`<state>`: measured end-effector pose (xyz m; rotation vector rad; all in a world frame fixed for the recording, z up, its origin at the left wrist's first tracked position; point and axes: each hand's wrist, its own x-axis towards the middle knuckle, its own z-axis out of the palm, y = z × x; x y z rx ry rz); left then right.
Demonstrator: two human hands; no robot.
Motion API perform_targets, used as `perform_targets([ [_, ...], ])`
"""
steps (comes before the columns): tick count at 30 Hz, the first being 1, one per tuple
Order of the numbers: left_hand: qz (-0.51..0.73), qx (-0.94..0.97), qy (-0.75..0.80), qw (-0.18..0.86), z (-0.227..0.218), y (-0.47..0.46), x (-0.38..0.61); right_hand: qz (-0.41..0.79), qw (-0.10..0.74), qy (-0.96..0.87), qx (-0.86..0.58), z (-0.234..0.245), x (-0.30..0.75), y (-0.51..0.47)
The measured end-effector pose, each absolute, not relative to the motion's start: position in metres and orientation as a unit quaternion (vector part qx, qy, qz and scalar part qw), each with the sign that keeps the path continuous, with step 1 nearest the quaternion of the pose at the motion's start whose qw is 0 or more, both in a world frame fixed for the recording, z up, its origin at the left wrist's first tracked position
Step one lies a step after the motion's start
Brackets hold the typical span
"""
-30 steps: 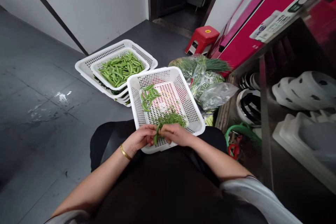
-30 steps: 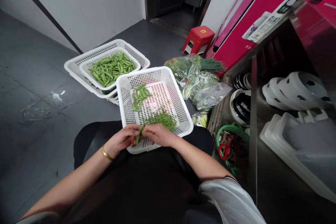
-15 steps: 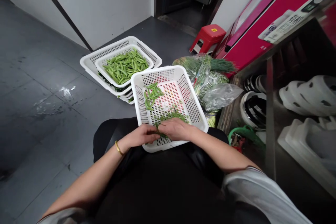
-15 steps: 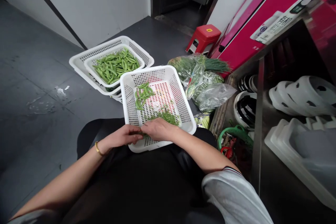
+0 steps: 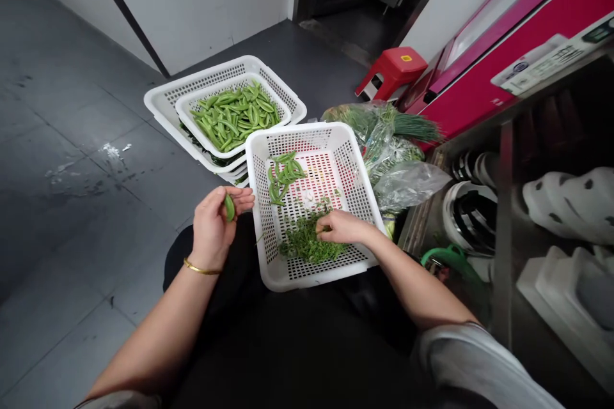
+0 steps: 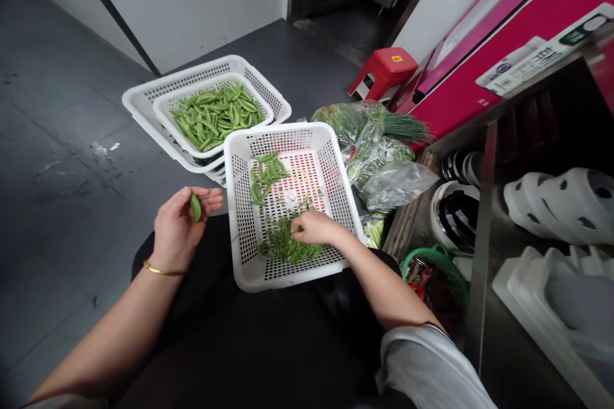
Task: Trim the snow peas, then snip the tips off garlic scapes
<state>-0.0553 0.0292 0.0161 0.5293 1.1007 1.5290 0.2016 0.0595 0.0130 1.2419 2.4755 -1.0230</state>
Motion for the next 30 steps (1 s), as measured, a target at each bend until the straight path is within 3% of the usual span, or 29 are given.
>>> perform_targets([
  [2, 0.63, 0.195, 0.439, 0.611, 0.01, 0.035, -0.06, -0.24, 0.172, 0.842, 0.452, -0.002, 0.183, 0.079],
  [8, 0.574, 0.176, 0.386, 0.701, 0.006, 0.025, -0.048, -0.201, 0.149, 0.843, 0.476, -0.052, 0.106, 0.107],
  [13, 0.458, 0.222, 0.47, 0.721, 0.0, 0.015, -0.039, -0.228, 0.101, 0.849, 0.466, -0.035, 0.134, 0.094],
  [18, 0.409, 0.316, 0.505, 0.691, -0.005, 0.008, -0.016, -0.24, -0.034, 0.877, 0.414, 0.006, 0.167, 0.038],
  [20, 0.39, 0.301, 0.467, 0.734, -0.002, 0.004, -0.009, -0.185, -0.084, 0.898, 0.39, 0.014, 0.17, 0.013],
  [23, 0.29, 0.273, 0.398, 0.826, 0.004, -0.003, -0.006, -0.138, -0.092, 0.933, 0.318, 0.021, 0.171, -0.013],
  [26, 0.215, 0.288, 0.313, 0.879, 0.01, -0.009, -0.011, -0.184, -0.141, 0.932, 0.278, 0.028, 0.187, -0.014],
  [30, 0.195, 0.292, 0.266, 0.898, 0.016, -0.013, -0.017, -0.312, -0.276, 0.8, 0.431, 0.044, 0.227, 0.009],
])
